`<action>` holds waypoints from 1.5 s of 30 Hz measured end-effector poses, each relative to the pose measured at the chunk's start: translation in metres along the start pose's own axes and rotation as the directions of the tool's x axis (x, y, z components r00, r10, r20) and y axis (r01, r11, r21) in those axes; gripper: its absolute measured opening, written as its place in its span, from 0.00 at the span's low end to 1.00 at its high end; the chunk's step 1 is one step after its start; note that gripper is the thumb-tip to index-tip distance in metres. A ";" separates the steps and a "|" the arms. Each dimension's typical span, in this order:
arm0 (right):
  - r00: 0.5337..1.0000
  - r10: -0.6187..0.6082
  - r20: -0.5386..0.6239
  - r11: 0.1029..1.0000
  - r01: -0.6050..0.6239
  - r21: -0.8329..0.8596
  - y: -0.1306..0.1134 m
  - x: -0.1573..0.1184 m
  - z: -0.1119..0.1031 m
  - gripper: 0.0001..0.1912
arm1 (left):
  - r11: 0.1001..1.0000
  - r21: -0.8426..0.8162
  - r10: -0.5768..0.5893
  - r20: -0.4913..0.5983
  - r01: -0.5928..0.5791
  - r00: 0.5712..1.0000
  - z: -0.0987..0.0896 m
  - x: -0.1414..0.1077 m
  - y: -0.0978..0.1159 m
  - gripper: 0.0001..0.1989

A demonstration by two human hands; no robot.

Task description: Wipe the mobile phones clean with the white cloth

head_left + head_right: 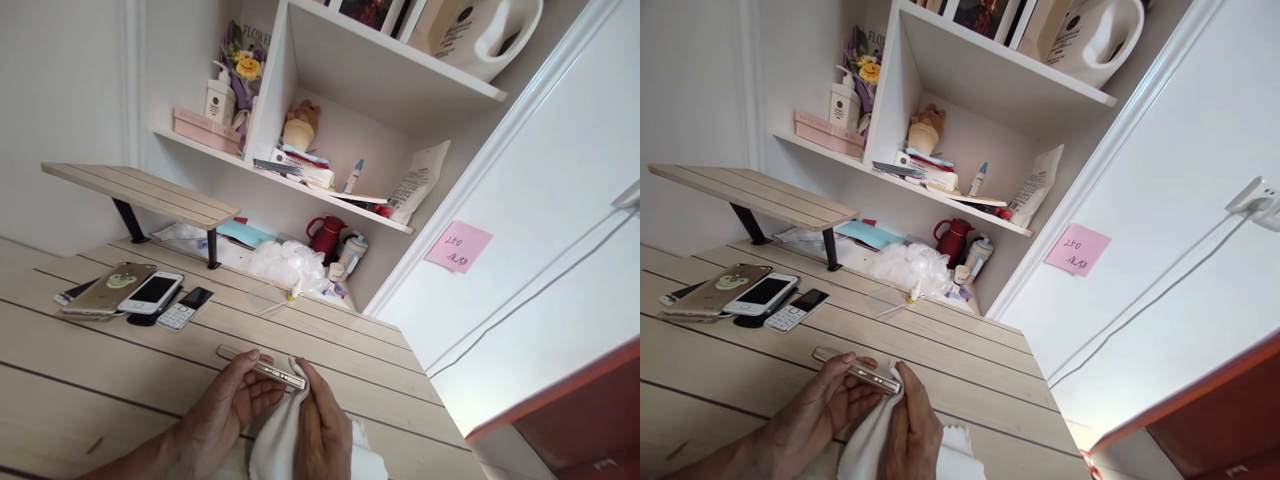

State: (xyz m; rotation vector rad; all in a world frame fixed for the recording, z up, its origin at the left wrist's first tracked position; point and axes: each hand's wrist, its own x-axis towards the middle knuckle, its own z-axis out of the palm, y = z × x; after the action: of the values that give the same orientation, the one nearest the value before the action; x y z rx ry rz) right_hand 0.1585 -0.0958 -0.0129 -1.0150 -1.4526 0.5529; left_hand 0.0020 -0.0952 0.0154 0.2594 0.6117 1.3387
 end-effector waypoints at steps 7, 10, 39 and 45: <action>0.999 -0.003 0.041 0.999 0.004 -0.041 0.003 0.004 -0.003 0.18 | 1.000 -0.028 0.000 0.006 0.000 1.000 0.005 -0.003 0.001 0.06; 0.998 -0.023 0.054 0.998 0.026 -0.060 0.002 0.005 -0.004 0.18 | 1.000 -0.016 -0.011 0.003 0.011 1.000 0.004 -0.003 0.001 0.08; 0.998 -0.047 -0.036 0.995 0.044 -0.084 0.001 -0.005 0.001 0.20 | 0.999 -0.033 0.000 0.011 0.000 1.000 0.003 -0.002 -0.005 0.07; 0.998 0.066 -0.017 0.998 -0.067 -0.023 0.007 -0.001 0.003 0.20 | 0.999 -0.045 -0.011 0.054 0.014 0.998 0.004 -0.003 -0.003 0.08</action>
State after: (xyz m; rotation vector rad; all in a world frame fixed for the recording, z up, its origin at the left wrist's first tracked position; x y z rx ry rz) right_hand 0.1571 -0.0923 -0.0192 -1.0872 -1.4177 0.5755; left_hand 0.0064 -0.0981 0.0178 0.2538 0.5370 1.3278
